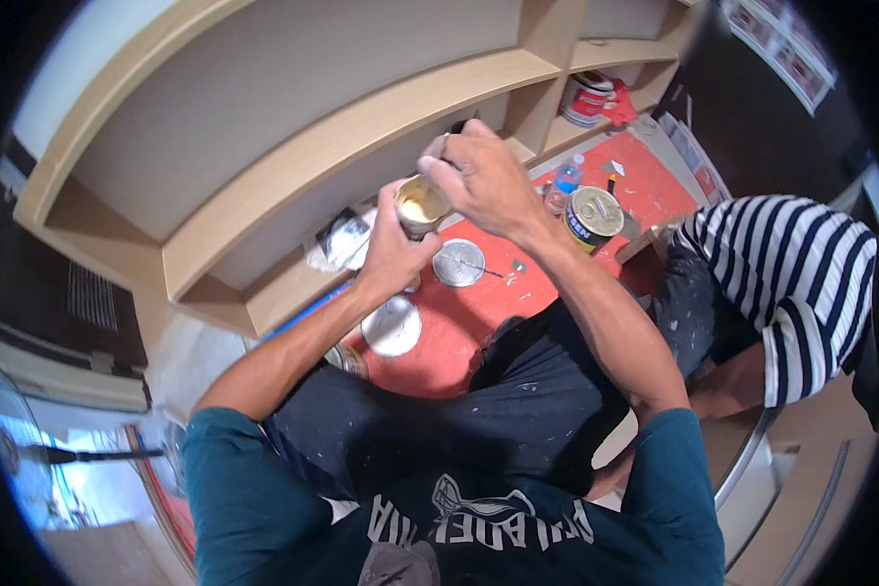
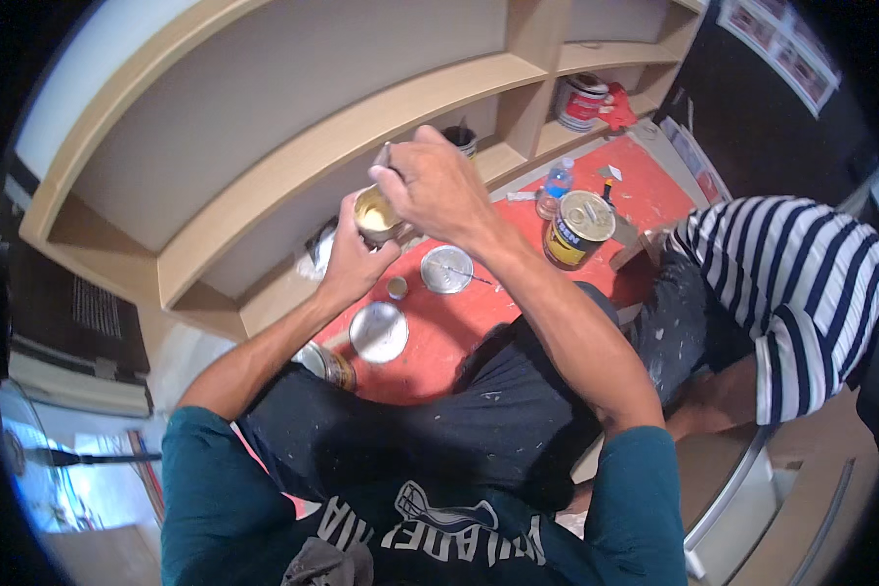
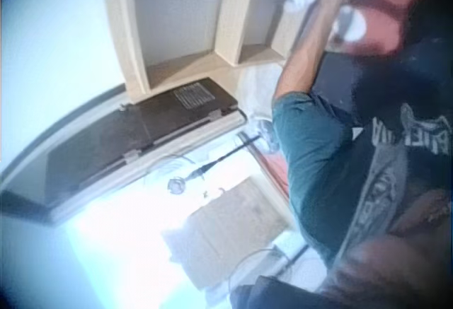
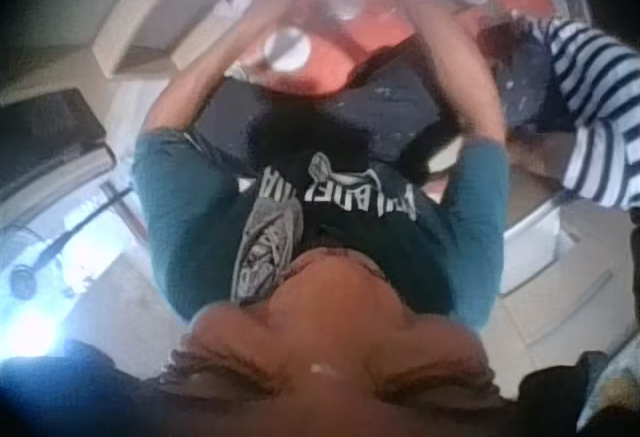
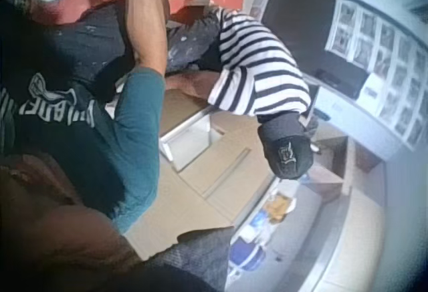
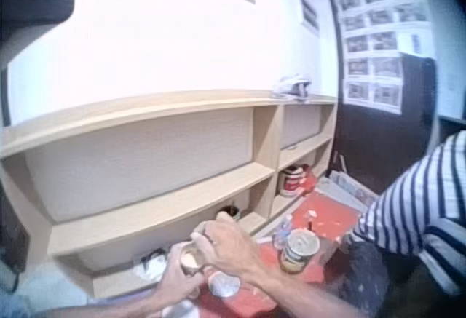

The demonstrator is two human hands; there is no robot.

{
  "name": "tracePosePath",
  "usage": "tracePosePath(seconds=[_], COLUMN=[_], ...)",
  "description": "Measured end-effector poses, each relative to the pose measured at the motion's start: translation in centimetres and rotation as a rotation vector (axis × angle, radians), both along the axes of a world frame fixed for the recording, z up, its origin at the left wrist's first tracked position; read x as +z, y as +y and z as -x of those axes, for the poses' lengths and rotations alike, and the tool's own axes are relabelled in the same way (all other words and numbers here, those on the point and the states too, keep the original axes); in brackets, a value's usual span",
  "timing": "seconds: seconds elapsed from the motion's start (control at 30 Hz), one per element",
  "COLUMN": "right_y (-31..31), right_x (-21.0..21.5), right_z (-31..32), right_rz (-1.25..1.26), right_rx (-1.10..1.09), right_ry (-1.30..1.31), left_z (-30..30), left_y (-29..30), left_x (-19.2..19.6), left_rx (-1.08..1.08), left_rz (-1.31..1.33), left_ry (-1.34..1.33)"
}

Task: The person sits on the floor and uses a wooden stick to stir a beige-colored substance inside a small metal can. They repeatedly dip the stick into the can and mix the contents thoroughly.

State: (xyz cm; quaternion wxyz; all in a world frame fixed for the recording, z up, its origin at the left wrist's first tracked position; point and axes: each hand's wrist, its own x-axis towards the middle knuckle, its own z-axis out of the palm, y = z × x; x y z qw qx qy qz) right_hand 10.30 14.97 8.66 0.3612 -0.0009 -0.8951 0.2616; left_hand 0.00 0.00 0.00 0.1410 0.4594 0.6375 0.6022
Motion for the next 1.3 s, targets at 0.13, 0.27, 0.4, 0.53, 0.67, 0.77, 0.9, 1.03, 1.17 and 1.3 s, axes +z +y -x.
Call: tracePosePath(seconds=[0.13, 0.27, 0.4, 0.53, 0.67, 0.77, 0.9, 1.03, 1.17, 1.3], right_y=[-0.2, -0.4, 0.0, 0.7, 3.3, 5.0, 5.7, 6.0, 6.4, 6.6], right_x=[-0.1, 0.2, 0.0, -0.1, -0.7, -0.5, -1.3, -1.1, -0.1, 0.1], right_z=[-0.4, -1.4, -1.5, -2.1, -2.3, -2.3, -2.0, -2.2, -3.2, -3.5], right_rz=[0.11, 0.029, 0.189, 0.136, 0.526, 0.616, 0.58, 0.599, 0.628, 0.602], right_rx=[0.076, -0.011, 0.107, -0.075, 0.025, -0.002, -0.02, -0.052, -0.044, -0.032], right_ry=[-0.07, -0.128, -0.02, -0.2, -0.17, -0.214, -0.355, -0.412, -0.369, -0.312], left_z=[-1.0, -0.6, -0.8, -0.7, -0.6, -0.4, -0.5, -0.4, -0.4, -0.4], left_y=[-1.2, -1.5, -0.8, -1.1, -1.0, -1.2, -1.0, -0.8, -0.6, -0.8], left_x=[0.2, 0.6, 0.6, 0.6, 0.4, -0.6, -1.3, -1.0, -0.5, -0.6], left_rx=[-0.042, -0.031, -0.028, -0.048, -0.066, -0.06, -0.094, -0.086, -0.044, -0.015], left_rz=[0.039, 0.04, 0.047, 0.142, 0.151, 0.172, 0.155, 0.129, 0.163, 0.16], left_ry=[-0.084, -0.08, -0.084, -0.091, -0.056, -0.018, -0.063, -0.045, -0.077, -0.094])
